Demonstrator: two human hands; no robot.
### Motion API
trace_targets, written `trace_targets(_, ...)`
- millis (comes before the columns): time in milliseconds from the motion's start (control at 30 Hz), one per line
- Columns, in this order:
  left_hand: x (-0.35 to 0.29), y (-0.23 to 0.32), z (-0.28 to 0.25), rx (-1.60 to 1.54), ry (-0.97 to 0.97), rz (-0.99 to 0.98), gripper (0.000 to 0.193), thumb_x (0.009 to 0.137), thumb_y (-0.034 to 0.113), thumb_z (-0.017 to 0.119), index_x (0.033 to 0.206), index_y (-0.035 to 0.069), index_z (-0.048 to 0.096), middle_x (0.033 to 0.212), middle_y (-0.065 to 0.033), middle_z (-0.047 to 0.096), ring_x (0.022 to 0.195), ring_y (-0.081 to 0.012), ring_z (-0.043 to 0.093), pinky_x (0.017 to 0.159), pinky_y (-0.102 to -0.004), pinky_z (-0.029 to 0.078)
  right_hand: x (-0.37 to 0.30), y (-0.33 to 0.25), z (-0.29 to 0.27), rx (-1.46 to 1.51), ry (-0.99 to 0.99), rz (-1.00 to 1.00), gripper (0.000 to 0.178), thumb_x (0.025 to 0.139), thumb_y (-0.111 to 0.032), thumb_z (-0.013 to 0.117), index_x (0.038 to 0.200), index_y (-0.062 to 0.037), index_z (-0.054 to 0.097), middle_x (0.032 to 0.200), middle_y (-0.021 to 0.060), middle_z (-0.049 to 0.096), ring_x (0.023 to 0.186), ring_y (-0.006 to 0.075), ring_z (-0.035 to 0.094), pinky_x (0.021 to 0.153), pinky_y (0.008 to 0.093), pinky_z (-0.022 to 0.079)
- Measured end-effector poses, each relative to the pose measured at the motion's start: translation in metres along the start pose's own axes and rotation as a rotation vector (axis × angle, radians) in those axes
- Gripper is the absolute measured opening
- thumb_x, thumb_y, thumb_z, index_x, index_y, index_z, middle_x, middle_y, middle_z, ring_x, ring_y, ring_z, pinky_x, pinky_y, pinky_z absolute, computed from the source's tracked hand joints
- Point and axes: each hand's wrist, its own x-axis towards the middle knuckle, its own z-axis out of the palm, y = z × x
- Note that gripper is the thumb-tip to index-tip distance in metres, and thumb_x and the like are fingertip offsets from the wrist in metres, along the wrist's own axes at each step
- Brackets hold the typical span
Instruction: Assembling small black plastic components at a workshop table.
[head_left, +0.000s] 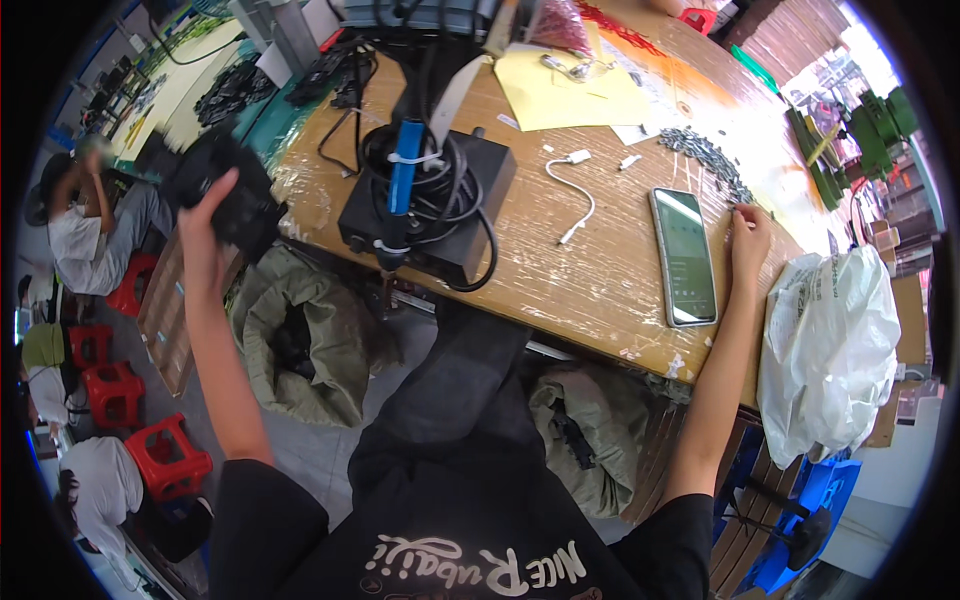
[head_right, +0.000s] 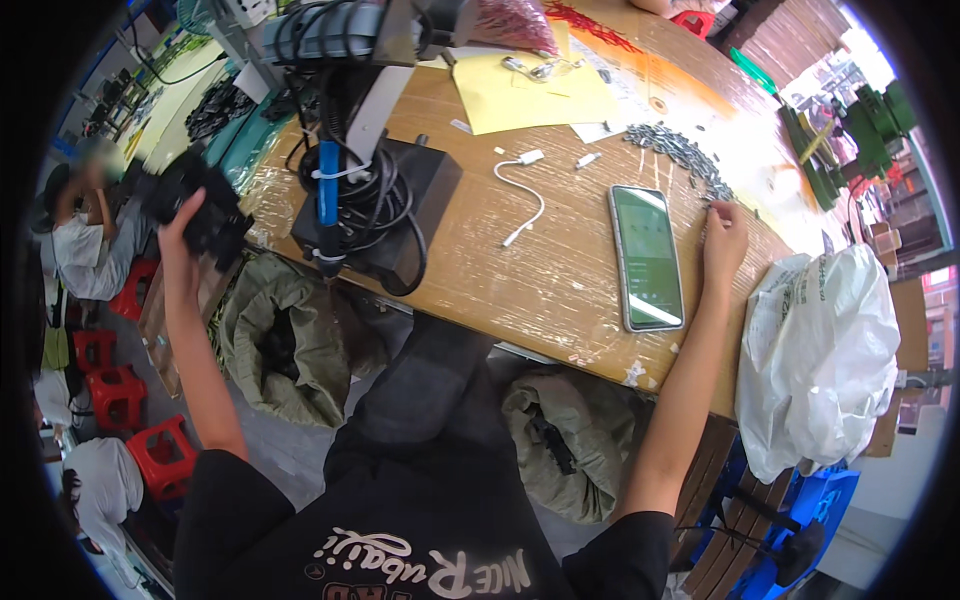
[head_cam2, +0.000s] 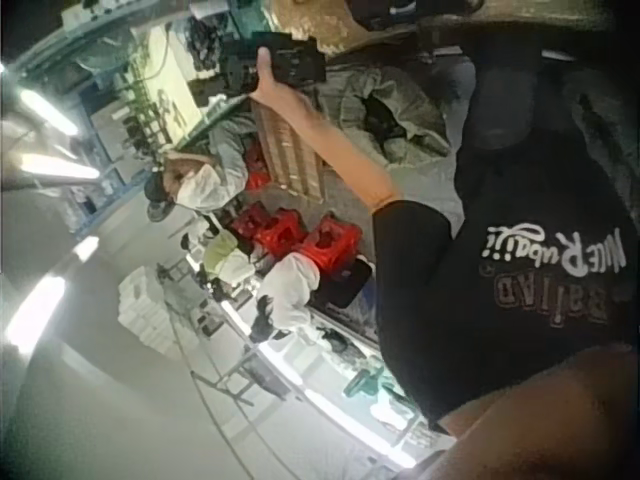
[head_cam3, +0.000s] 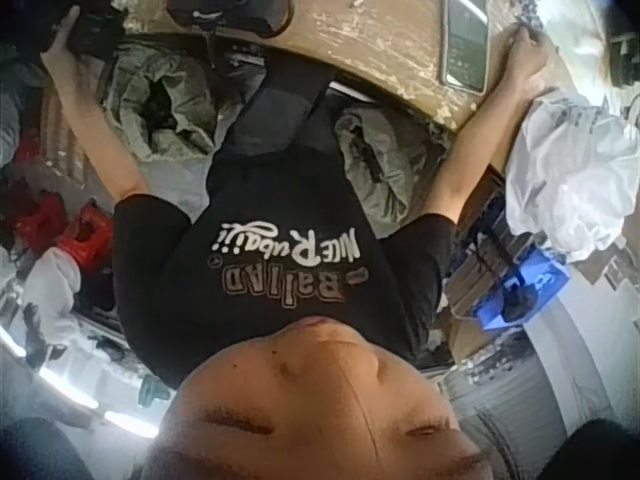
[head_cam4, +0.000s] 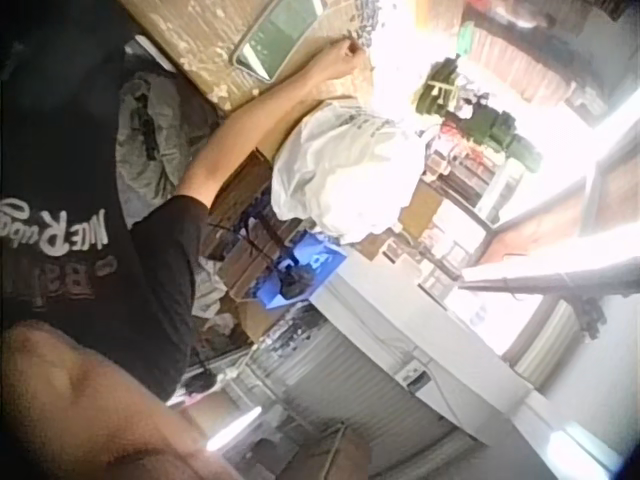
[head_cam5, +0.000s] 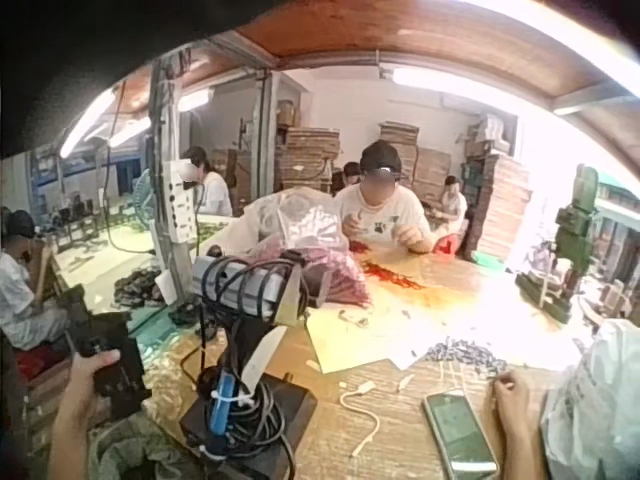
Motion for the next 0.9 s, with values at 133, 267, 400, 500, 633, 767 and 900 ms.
trace_targets(133, 0.046, -0.003, 0.055, 0.088, -0.319, -0.091, 0.034, 0.069, 0.017, 0.067, 0.099, 0.005, 0.056, 0.089, 0.0001, 0.058, 0.083, -0.0103, 0.054, 0.077, -0.0245, 0.04, 0.002, -0.003, 0.004, 0.042, -0.004, 0.038, 0.015, 0.076, -0.013, 0.054, 0.087, -0.0048, 0.061, 0.077, 0.0089, 0.06, 0.071, 0.0185, 0.056, 0.066, 0.0283, 0.043)
trace_targets(267, 0.07, -0.015, 0.097, 0.37, -0.376, -0.141, 0.034, 0.071, 0.028, 0.065, 0.096, 0.007, 0.058, 0.088, 0.0011, 0.057, 0.083, -0.0092, 0.052, 0.076, -0.0231, 0.037, 0.003, -0.002, 0.003, -0.005, 0.015, 0.021, 0.016, 0.075, -0.014, 0.054, 0.086, -0.0056, 0.061, 0.077, 0.0089, 0.06, 0.07, 0.019, 0.056, 0.065, 0.0285, 0.043)
trace_targets(400, 0.115, -0.06, 0.084, 0.599, -0.484, 0.008, 0.036, 0.074, 0.03, 0.06, 0.096, 0.001, 0.057, 0.091, -0.0046, 0.059, 0.084, -0.0142, 0.053, 0.078, -0.0255, 0.038, 0.004, -0.007, 0.005, -0.003, 0.002, 0.036, 0.015, 0.075, -0.014, 0.053, 0.086, -0.0078, 0.061, 0.075, 0.0071, 0.059, 0.066, 0.0182, 0.055, 0.062, 0.0295, 0.042)
trace_targets(500, 0.125, -0.077, 0.082, 0.657, -0.468, 0.127, 0.037, 0.076, 0.029, 0.059, 0.099, 0.001, 0.055, 0.093, -0.0079, 0.058, 0.086, -0.0167, 0.054, 0.078, -0.0267, 0.039, 0.004, -0.006, 0.003, -0.033, 0.009, 0.036, 0.016, 0.074, -0.016, 0.053, 0.086, -0.0092, 0.061, 0.074, 0.005, 0.06, 0.065, 0.0186, 0.055, 0.06, 0.0296, 0.042)
trace_targets(633, 0.123, -0.087, 0.072, 0.765, -0.372, 0.365, 0.038, 0.078, 0.027, 0.057, 0.103, 0.0, 0.05, 0.098, -0.0143, 0.057, 0.089, -0.0219, 0.055, 0.079, -0.0293, 0.04, 0.002, -0.017, 0.004, -0.04, -0.012, 0.058, 0.015, 0.076, -0.012, 0.054, 0.087, -0.0041, 0.06, 0.071, 0.0042, 0.056, 0.065, 0.0121, 0.051, 0.062, 0.0243, 0.04)
trace_targets(767, 0.092, -0.07, 0.042, 0.669, -0.1, 0.355, 0.04, 0.082, 0.032, 0.055, 0.105, 0.0, 0.049, 0.099, -0.0111, 0.054, 0.089, -0.017, 0.052, 0.078, -0.0265, 0.04, -0.001, -0.016, 0.004, 0.015, -0.019, 0.076, 0.014, 0.075, -0.013, 0.053, 0.085, -0.0075, 0.061, 0.07, 0.0023, 0.057, 0.061, 0.0137, 0.053, 0.056, 0.0261, 0.041)
trace_targets(900, 0.026, -0.101, -0.06, 0.372, 0.276, 0.406, 0.027, 0.085, 0.021, 0.053, 0.104, 0.002, 0.046, 0.083, -0.004, 0.051, 0.068, -0.0092, 0.047, 0.057, -0.0196, 0.039, 0.003, 0.001, 0.0, 0.023, 0.001, -0.007, 0.014, 0.075, -0.012, 0.054, 0.086, -0.0063, 0.061, 0.069, 0.0033, 0.056, 0.058, 0.0109, 0.051, 0.053, 0.0238, 0.04)
